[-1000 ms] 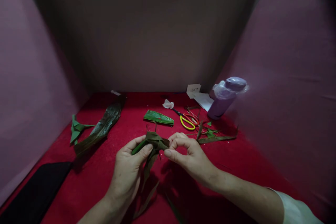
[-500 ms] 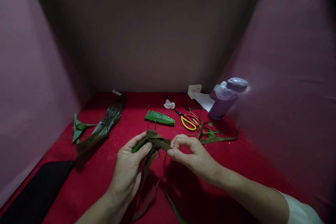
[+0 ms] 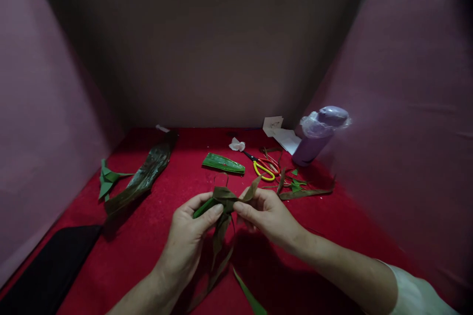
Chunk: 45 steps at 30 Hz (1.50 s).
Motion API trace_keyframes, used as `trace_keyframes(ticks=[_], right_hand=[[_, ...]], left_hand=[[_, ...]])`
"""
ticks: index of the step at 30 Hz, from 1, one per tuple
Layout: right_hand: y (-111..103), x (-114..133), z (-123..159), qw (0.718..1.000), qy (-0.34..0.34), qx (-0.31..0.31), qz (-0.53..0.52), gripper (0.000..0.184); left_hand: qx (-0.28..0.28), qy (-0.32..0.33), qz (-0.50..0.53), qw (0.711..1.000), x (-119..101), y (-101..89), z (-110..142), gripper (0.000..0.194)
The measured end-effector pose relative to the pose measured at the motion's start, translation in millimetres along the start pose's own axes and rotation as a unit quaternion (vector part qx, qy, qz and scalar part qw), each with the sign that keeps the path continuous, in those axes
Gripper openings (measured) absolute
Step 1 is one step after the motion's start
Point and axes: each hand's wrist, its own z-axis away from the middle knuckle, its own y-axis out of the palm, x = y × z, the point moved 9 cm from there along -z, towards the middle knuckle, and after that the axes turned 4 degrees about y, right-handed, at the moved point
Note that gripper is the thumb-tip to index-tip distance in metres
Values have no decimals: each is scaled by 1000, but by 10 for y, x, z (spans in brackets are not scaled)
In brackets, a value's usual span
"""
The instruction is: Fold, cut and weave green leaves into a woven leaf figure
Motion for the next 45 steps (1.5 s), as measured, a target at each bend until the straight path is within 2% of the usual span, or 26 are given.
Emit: trace_keyframes(ticks=[4,8,14,20,27,35,39,41,42,45], right_hand=[[-47,37,-10,1000,-16,-12,-2,26],[-63,118,28,998,-38,-27,33,21],[-34,71,52,999,-29,-25,15,19],[-59,1,34,999,4,-40,31,26],[-7,2,41,1000,12,-6,13,32],[-9,-14,42,1000,3,-17,20,34],[-5,-4,50,997,-1,-7,71,30],[-57,110,75,986,-47,-32,155,25],[-108,225,107,972,-95,-67,205,21],[-194,614,313,889,-268,-184,323,7]], left_hand=[[51,-15,-52,997,-37,59,8,24],[73,-40,-85,993,-40,44,-3,21],[121,-28,-94,988,12,125,-1,24],[94,7,-75,993,-37,112,-39,22],[54,8,-44,998,-11,49,-68,20],[36,13,-45,998,-18,21,-59,27],[54,13,-60,997,-33,32,-46,23],[56,9,-70,996,-44,21,-45,20],[55,6,-76,996,-46,13,-46,19],[59,3,-91,994,-48,15,-48,20]])
